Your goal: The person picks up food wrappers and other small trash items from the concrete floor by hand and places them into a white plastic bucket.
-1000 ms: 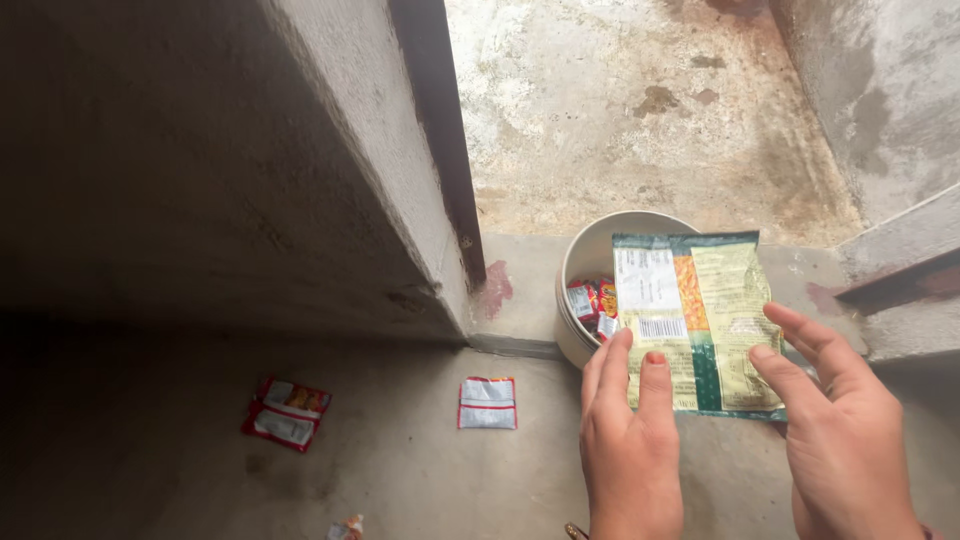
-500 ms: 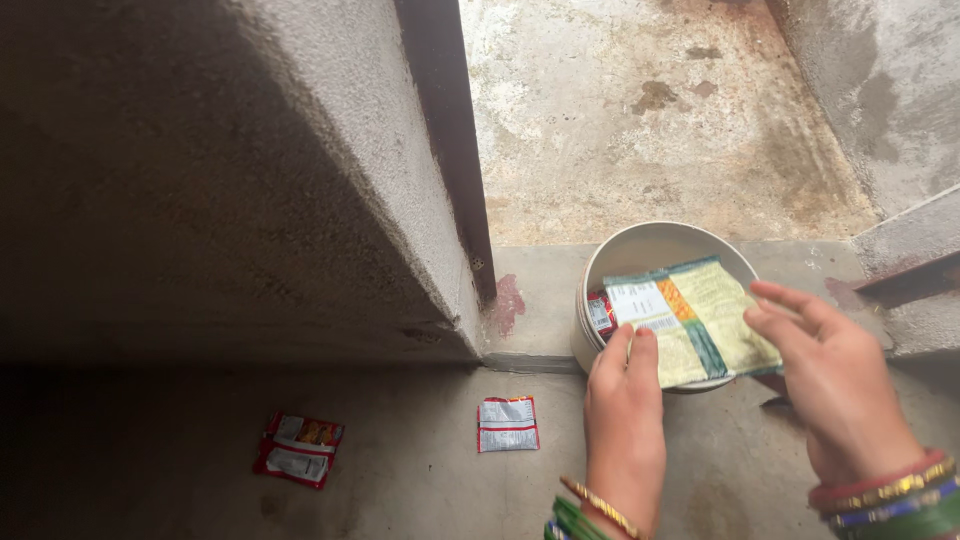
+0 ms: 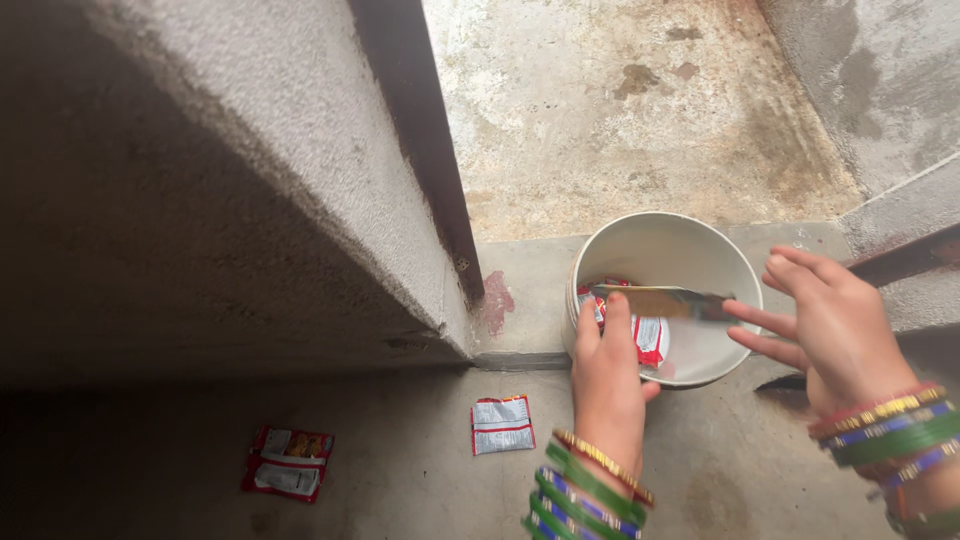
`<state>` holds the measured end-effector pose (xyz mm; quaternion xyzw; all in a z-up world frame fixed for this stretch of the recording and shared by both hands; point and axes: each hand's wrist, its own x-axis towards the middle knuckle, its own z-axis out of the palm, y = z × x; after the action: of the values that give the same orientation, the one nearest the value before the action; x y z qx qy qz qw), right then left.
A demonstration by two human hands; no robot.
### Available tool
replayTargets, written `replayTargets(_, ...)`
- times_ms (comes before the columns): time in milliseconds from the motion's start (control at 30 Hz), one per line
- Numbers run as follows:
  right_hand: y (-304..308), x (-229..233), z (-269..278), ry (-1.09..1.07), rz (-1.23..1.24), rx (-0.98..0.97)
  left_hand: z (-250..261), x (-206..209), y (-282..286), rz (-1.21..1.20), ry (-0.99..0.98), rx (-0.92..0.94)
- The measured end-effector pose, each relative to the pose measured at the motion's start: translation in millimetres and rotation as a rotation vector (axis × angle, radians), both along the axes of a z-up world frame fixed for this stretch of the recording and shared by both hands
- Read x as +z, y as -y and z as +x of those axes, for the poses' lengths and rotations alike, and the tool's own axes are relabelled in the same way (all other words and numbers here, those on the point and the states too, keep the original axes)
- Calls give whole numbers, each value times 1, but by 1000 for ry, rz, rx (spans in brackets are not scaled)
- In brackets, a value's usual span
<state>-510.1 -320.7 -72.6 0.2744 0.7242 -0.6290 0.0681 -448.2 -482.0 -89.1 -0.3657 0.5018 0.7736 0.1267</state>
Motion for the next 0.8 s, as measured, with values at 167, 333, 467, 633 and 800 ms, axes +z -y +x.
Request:
replayTargets(167, -2, -2, 35, -54, -98, -35, 23, -2, -8, -14, -68, -24)
replayTargets(333, 8, 4, 65, -73, -198, -47, 22, 3, -24, 2, -119, 0)
replayTargets(467, 13, 25, 81, -119, -241, -91, 18, 21, -43, 15, -219, 0)
replayTargets(633, 2, 49, 94, -222, -287, -183, 18, 39, -74, -2, -397, -49)
replayTargets(800, -29, 64, 112, -289, -261, -302, 30, 68, -112, 56, -351, -147)
